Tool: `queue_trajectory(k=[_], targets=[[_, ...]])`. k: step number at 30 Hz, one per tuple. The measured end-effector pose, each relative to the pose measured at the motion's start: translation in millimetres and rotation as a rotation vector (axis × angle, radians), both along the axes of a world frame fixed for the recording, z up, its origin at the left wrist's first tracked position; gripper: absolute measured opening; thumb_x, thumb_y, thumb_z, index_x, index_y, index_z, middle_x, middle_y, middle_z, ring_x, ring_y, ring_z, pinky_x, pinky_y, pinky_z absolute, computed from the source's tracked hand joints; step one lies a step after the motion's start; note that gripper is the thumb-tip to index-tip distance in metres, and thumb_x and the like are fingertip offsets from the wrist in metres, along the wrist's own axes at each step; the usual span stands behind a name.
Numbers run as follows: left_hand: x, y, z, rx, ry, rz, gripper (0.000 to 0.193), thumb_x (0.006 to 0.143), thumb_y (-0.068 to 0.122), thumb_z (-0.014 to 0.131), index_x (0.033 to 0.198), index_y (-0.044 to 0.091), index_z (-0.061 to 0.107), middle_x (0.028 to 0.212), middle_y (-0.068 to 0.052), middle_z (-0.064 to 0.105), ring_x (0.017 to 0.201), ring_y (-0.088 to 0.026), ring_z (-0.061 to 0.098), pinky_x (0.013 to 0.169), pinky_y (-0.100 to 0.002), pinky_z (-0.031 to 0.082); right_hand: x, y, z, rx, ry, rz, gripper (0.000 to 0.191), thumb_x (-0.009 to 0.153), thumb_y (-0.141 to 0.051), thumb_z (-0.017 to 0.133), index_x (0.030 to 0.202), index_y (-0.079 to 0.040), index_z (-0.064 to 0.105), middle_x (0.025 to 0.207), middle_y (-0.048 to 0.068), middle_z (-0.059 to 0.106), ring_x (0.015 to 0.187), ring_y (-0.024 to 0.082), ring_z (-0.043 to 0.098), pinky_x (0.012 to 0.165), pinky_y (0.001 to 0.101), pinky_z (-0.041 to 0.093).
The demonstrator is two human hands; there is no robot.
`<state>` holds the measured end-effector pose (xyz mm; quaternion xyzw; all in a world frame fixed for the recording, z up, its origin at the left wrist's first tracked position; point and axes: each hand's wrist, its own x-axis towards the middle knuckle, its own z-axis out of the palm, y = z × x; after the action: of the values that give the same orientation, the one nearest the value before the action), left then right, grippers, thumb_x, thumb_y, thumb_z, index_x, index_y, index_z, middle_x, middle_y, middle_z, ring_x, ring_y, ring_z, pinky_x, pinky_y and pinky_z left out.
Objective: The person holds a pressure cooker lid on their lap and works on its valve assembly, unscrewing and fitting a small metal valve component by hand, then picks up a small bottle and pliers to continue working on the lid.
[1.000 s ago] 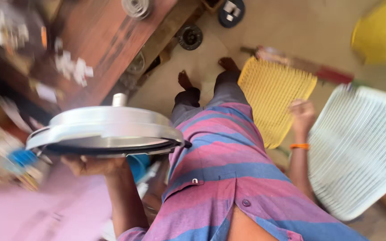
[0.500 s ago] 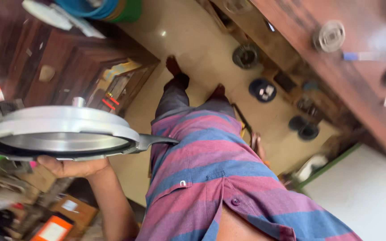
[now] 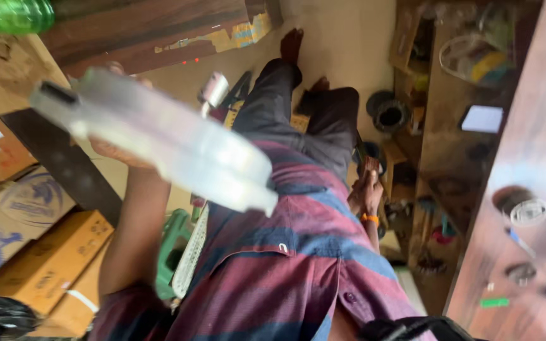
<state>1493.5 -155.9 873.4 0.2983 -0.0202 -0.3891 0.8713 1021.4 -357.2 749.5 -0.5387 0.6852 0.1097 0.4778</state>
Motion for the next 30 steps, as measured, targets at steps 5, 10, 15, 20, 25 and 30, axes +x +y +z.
queue_trajectory(k=[5,10,15,20,25,30], targets=[[-25,-4,-56,-0.296,0.059,-0.260,0.057,0.100,0.037,0.071,0.147,0.018,0.044,0.143,-0.016,0.061,0.132,-0.043,0.058,0.116,-0.062,0.044,1,16,-44,-0.365,-0.003,-0.199,0.056,0.109,-0.047,0.054,0.085,0.000,0.073,0.075,0.011,0.068,0.065,0.021,0.065,0.061,0.0386,0.051],[-86,-55,-189,-0.144,-0.701,-0.183,0.061,0.091,0.035,0.069,0.146,0.014,0.052,0.151,-0.013,0.050,0.143,-0.030,0.052,0.120,-0.049,0.042,-25,34,-85,-1.003,0.042,0.193,0.026,0.106,-0.016,0.063,0.104,0.009,0.072,0.097,0.024,0.068,0.094,0.039,0.064,0.086,0.0457,0.051],[-191,-79,-248,-0.064,-0.024,-0.434,0.048,0.101,0.013,0.071,0.143,0.005,0.050,0.120,-0.014,0.062,0.114,-0.020,0.059,0.101,-0.037,0.048,-41,71,-94,-0.882,-0.502,-0.204,0.023,0.110,-0.018,0.061,0.108,0.005,0.068,0.107,0.019,0.063,0.097,0.026,0.056,0.090,0.0379,0.046],[-267,-74,-286,-0.209,0.185,-0.378,0.051,0.103,0.021,0.068,0.148,0.005,0.050,0.132,-0.010,0.060,0.123,-0.017,0.059,0.107,-0.034,0.048,-32,120,-51,-0.246,-1.425,-0.124,0.069,0.103,-0.051,0.064,0.153,-0.008,0.045,0.149,0.010,0.052,0.132,0.022,0.053,0.114,0.0392,0.048],[-318,-91,-319,-0.063,-0.052,-0.379,0.061,0.104,0.036,0.065,0.153,0.004,0.047,0.137,-0.012,0.059,0.127,-0.022,0.056,0.110,-0.039,0.044,-35,141,-69,0.070,-1.358,-0.184,0.069,0.109,-0.044,0.060,0.148,0.007,0.035,0.131,0.026,0.045,0.115,0.033,0.046,0.101,0.0452,0.040],[-313,-100,-320,0.258,-0.753,-0.525,0.082,0.098,0.058,0.065,0.150,-0.001,0.039,0.138,-0.024,0.057,0.128,-0.036,0.057,0.107,-0.047,0.045,-54,144,-89,0.125,-1.154,-0.316,0.072,0.115,-0.036,0.056,0.143,0.022,0.024,0.113,0.042,0.037,0.097,0.043,0.038,0.088,0.0513,0.031]])
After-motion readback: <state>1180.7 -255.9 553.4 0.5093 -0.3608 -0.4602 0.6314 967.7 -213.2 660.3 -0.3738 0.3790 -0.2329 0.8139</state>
